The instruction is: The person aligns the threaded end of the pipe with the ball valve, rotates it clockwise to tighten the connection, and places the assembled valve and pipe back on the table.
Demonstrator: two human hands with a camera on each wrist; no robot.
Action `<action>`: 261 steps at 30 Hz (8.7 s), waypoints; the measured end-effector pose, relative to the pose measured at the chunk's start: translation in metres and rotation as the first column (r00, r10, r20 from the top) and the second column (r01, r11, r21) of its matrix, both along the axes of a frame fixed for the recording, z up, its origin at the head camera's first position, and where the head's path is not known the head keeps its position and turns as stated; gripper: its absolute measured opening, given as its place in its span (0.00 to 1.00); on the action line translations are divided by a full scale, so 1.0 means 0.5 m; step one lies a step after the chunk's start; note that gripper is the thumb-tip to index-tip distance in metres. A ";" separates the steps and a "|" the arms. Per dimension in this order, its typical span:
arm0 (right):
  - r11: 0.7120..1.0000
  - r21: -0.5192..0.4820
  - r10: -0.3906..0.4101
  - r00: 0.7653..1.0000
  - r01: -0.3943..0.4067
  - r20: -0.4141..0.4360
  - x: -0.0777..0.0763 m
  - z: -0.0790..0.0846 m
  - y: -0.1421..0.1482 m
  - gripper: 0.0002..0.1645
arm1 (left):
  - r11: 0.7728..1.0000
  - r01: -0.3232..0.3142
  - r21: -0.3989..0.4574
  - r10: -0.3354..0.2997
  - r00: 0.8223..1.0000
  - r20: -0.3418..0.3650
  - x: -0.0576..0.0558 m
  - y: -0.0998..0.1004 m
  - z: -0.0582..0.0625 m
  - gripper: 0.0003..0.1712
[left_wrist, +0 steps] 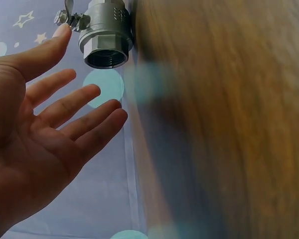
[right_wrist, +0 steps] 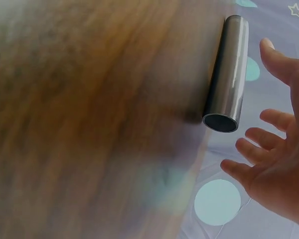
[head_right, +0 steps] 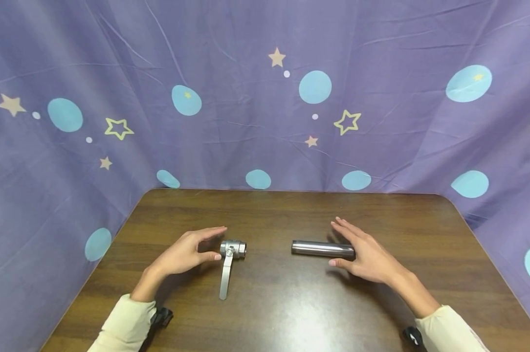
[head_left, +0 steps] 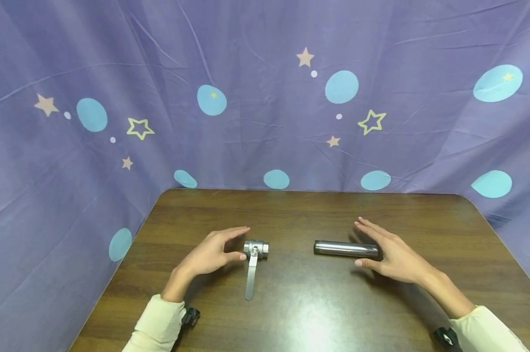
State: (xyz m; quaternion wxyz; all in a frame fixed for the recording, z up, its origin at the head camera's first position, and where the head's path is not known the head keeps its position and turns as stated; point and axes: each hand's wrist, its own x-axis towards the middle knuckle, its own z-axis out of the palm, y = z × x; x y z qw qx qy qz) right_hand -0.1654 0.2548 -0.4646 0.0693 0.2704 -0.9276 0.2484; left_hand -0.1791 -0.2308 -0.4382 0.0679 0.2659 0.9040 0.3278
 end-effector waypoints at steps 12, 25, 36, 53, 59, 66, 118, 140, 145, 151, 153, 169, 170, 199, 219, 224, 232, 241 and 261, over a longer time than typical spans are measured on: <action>1.000 -0.002 0.026 0.999 -0.027 -0.040 -0.010 -0.009 -0.005 0.55 | 0.999 0.039 0.013 -0.039 0.999 0.009 -0.001 0.007 -0.005 0.38; 0.996 -0.042 0.078 0.995 -0.081 -0.069 -0.016 -0.004 -0.007 0.45 | 0.999 0.037 0.004 -0.037 0.999 -0.009 -0.003 0.016 -0.008 0.35; 0.997 -0.039 0.068 0.996 -0.070 -0.052 -0.022 -0.007 -0.012 0.40 | 0.999 0.038 0.003 -0.038 0.999 -0.003 -0.007 0.021 -0.011 0.33; 0.995 -0.076 0.066 0.998 -0.066 -0.007 -0.023 -0.026 -0.010 0.31 | 1.000 0.002 -0.009 -0.002 0.998 0.056 -0.012 0.043 -0.014 0.30; 0.995 -0.059 0.081 0.997 -0.082 -0.016 -0.025 -0.026 -0.012 0.29 | 0.999 0.007 -0.033 -0.006 0.999 0.035 -0.013 0.049 -0.016 0.30; 0.991 -0.063 0.116 0.991 -0.120 -0.067 -0.030 -0.028 -0.020 0.28 | 0.999 0.001 -0.048 -0.003 0.999 -0.046 -0.012 0.054 -0.020 0.28; 0.755 -0.652 0.036 0.988 0.072 0.150 -0.012 0.035 -0.074 0.24 | 0.803 -0.148 0.577 0.023 0.976 0.218 -0.025 0.155 0.064 0.26; 0.697 -0.716 0.089 0.987 0.034 0.133 -0.028 0.057 -0.116 0.23 | 0.806 -0.103 0.583 -0.006 0.983 0.183 -0.036 0.195 0.083 0.26; 0.681 -0.731 0.069 0.990 0.043 0.123 -0.033 0.066 -0.120 0.22 | 0.808 -0.099 0.581 0.017 0.989 0.145 -0.042 0.197 0.089 0.27; 0.627 -0.778 0.084 0.987 0.052 0.134 -0.042 0.076 -0.123 0.23 | 0.804 -0.106 0.585 0.039 0.991 0.127 -0.044 0.200 0.103 0.27; 0.616 -0.786 0.089 0.986 0.055 0.138 -0.044 0.076 -0.124 0.23 | 0.800 -0.116 0.589 0.040 0.989 0.141 -0.045 0.201 0.106 0.27; 0.634 -0.771 0.088 0.986 0.052 0.139 -0.049 0.075 -0.123 0.22 | 0.798 -0.127 0.590 0.043 0.987 0.155 -0.049 0.199 0.109 0.26; 0.637 -0.769 0.087 0.987 0.051 0.138 -0.049 0.075 -0.123 0.22 | 0.800 -0.123 0.587 0.040 0.988 0.152 -0.051 0.198 0.108 0.26; 0.616 -0.788 0.115 0.987 0.016 0.110 -0.052 0.079 -0.130 0.19 | 0.798 -0.046 0.601 0.025 0.999 0.043 -0.051 0.197 0.099 0.26; 0.545 -0.838 0.168 0.976 0.028 0.142 -0.051 0.085 -0.131 0.21 | 0.810 -0.051 0.584 0.099 0.994 -0.051 -0.048 0.201 0.098 0.26; 0.536 -0.844 0.180 0.975 0.013 0.129 -0.051 0.086 -0.132 0.20 | 0.812 -0.047 0.582 0.102 0.993 -0.063 -0.046 0.200 0.103 0.26; 0.515 -0.857 0.190 0.972 0.022 0.139 -0.046 0.091 -0.135 0.19 | 0.803 -0.039 0.595 0.096 0.993 -0.064 -0.043 0.200 0.108 0.26; 0.523 -0.852 0.182 0.974 0.022 0.137 -0.046 0.092 -0.134 0.19 | 0.809 -0.045 0.586 0.097 0.994 -0.057 -0.043 0.201 0.108 0.26; 0.582 -0.813 0.158 0.978 0.019 0.136 -0.049 0.092 -0.131 0.18 | 0.818 -0.040 0.574 0.095 0.993 -0.066 -0.047 0.199 0.103 0.25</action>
